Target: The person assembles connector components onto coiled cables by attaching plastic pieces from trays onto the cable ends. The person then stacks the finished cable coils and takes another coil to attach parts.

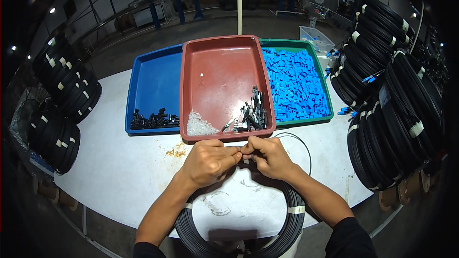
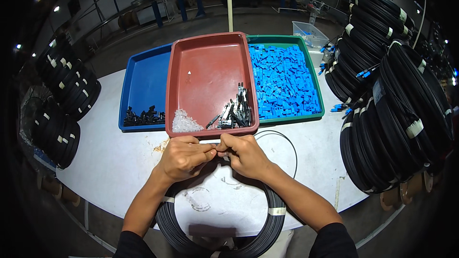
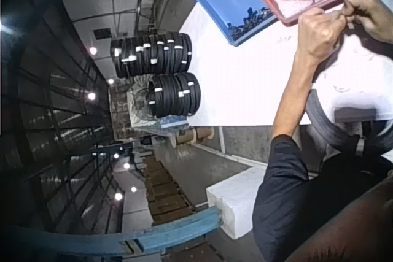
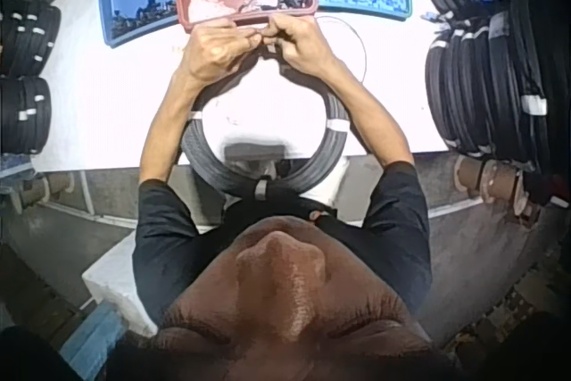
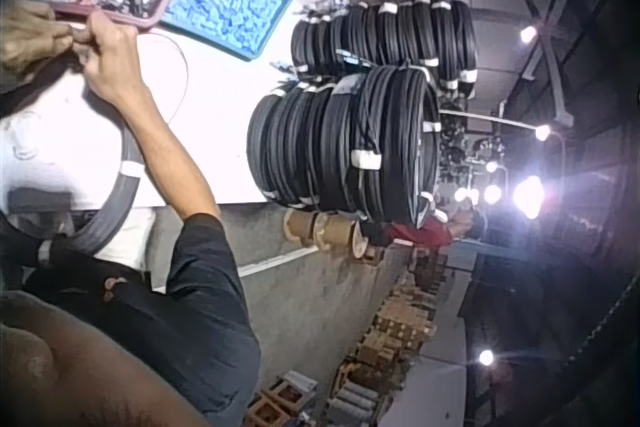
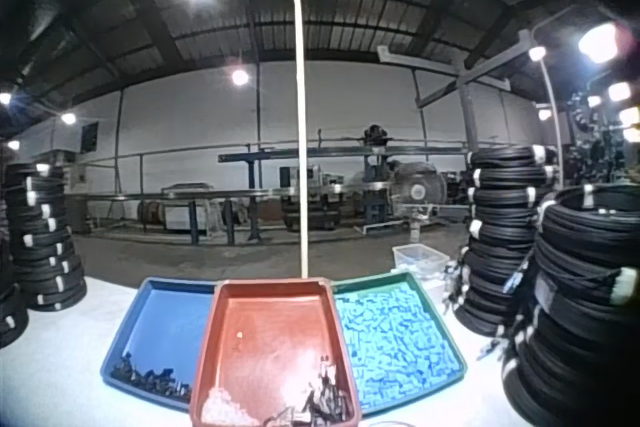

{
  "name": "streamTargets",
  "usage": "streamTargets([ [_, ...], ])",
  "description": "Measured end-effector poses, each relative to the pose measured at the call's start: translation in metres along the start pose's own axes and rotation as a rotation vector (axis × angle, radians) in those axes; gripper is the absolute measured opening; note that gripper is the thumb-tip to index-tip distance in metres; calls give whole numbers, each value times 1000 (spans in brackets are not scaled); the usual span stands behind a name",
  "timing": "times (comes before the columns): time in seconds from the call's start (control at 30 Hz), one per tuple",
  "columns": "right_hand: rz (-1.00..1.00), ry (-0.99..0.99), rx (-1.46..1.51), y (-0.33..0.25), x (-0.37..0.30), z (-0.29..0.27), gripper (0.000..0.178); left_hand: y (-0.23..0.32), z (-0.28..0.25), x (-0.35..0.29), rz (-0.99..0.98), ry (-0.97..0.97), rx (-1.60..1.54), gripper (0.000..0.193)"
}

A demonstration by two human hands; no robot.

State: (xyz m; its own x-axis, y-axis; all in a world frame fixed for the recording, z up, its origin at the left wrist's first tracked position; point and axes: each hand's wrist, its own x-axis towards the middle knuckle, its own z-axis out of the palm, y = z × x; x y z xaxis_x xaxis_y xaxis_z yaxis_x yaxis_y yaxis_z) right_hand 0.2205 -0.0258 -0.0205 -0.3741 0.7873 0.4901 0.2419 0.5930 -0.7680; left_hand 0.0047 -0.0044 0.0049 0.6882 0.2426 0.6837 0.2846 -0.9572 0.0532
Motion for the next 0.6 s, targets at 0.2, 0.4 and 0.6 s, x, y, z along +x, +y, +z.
streamTargets([
  [0.2, -402, 49, -408, -1, -1, -5, 20, 6, 1, 2, -452, 90, -394, 12],
  [0.4, -420, 79, -551, -5, -2, -3, 20, 6, -3, -2, -887, -1, -796, 15],
  [0.6, -470, 102, -558, -3, -2, -5, 19, 8, -4, 2, -868, 54, -890, 12],
])
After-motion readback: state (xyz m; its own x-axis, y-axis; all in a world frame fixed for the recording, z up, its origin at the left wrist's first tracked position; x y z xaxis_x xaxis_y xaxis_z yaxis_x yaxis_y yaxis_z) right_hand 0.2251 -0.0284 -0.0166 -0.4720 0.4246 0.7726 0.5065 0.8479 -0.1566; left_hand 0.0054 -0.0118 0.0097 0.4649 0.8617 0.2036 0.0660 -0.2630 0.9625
